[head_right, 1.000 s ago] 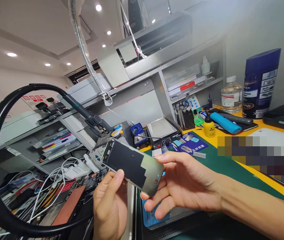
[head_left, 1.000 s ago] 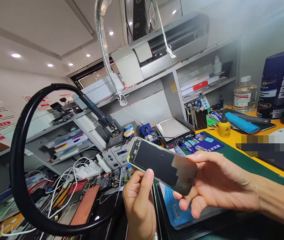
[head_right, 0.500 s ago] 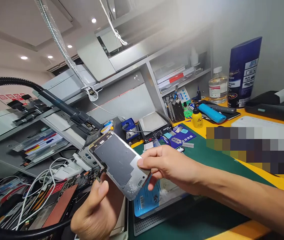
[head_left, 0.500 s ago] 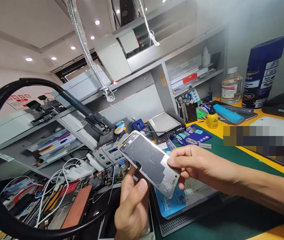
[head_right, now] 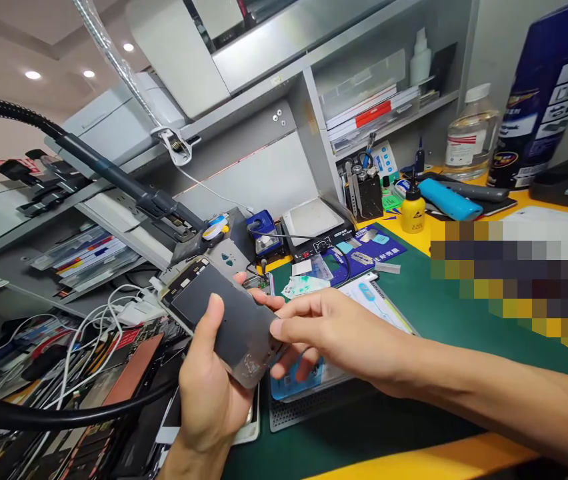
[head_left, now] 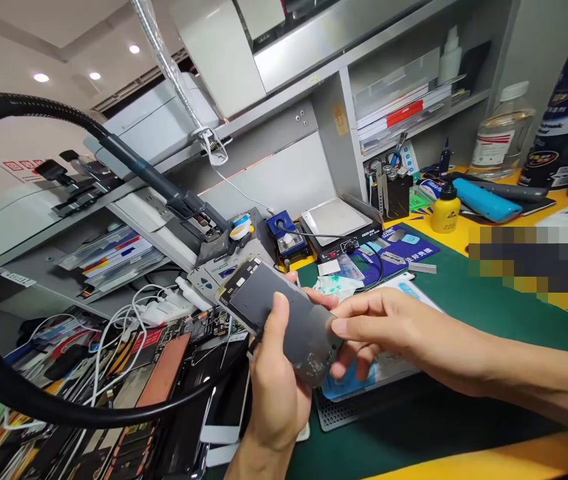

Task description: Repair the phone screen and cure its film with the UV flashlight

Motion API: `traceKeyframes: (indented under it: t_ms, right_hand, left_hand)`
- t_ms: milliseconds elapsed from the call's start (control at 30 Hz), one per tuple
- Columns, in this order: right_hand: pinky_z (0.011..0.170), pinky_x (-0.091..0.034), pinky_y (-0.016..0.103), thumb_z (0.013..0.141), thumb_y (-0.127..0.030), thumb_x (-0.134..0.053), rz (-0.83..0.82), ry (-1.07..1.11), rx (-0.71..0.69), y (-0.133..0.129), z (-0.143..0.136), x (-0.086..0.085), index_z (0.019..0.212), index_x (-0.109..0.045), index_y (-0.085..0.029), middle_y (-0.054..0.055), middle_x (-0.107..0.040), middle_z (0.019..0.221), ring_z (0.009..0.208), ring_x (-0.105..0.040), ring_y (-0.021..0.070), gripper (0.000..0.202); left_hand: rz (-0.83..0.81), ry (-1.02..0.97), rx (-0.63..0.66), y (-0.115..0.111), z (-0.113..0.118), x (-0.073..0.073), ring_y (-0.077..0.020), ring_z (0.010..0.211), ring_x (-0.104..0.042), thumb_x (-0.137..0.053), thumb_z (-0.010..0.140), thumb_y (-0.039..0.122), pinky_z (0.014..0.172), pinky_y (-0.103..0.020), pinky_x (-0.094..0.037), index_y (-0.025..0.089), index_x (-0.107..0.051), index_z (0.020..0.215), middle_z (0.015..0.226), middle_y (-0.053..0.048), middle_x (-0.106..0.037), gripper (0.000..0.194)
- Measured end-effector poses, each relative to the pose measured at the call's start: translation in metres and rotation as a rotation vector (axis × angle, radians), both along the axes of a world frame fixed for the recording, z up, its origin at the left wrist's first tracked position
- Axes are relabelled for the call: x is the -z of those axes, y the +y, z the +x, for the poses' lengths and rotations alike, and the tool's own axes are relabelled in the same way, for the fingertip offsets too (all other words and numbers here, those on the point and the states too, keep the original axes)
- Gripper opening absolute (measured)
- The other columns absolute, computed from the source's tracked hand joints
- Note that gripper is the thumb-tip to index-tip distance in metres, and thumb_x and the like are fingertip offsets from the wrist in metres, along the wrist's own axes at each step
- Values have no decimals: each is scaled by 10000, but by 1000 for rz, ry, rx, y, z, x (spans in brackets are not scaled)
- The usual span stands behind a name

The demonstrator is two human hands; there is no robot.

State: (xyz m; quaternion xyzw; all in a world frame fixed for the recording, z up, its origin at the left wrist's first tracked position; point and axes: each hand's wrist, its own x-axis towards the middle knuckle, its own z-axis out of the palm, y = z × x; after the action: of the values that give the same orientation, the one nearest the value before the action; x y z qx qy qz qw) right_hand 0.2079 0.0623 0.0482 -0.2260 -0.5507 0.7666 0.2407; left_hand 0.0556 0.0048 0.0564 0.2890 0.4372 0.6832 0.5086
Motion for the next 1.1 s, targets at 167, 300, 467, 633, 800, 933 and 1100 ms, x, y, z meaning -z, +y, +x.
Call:
traceKeyframes:
  t_ms: [167,300,467,633,800,933,1100]
  right_hand:
    - [679,-495,257,854,-407,-711,63,-31,33,-1,1,-2,825,-724,-124,95,-752,866,734,-654,153,285]
    - [677,-492,261,889,-474,-697,109,-65,12,-2,1,2,821,-734,-146,82,-756,830,763,-665,174,338]
    - [689,-513,250,894,-477,-713,121,-62,-15,-4,2,3,824,-738,-158,66,-765,840,749,-675,163,327]
    - [672,-528,219,907,-421,-710,36,-13,-46,-4,3,-2,842,-764,-134,70,-768,836,705,-670,132,299]
    - [656,-521,205,924,-397,-698,-51,25,-81,-3,3,-2,877,-768,-110,91,-768,843,714,-669,126,299]
    - [680,-536,238,914,-341,-704,-116,55,-99,-3,3,-1,870,-771,-98,109,-769,841,701,-677,135,256]
    - [678,-550,258,878,-293,-711,-195,63,-79,-3,3,0,836,-772,-98,125,-771,862,715,-708,163,209]
  left_hand:
    - [69,-83,-14,1,-10,-6,-218,774,-718,-587,923,499,651,-311,-592,210,-575,1278,893,-48,-679,458]
    - [75,-100,-29,2,-12,-10,-207,715,-711,-569,928,496,621,-305,-589,198,-639,1134,845,-46,-677,369]
    - [30,-129,-15,3,-13,-10,-226,703,-715,-546,936,496,566,-317,-601,193,-667,1090,838,-59,-687,361]
    - [-72,-186,22,5,-14,-10,-215,695,-717,-562,932,465,505,-293,-598,180,-677,1106,867,-67,-703,354]
    - [-169,-242,58,7,-13,-11,-199,682,-713,-561,938,385,523,-294,-601,169,-670,1113,856,-57,-696,298]
    - [-240,-302,75,10,-15,-9,-180,663,-715,-593,905,259,546,-279,-604,167,-674,1095,840,-47,-708,226]
    - [-303,-347,93,11,-16,-7,-175,662,-727,-634,882,219,559,-263,-602,178,-667,1160,849,-48,-735,282]
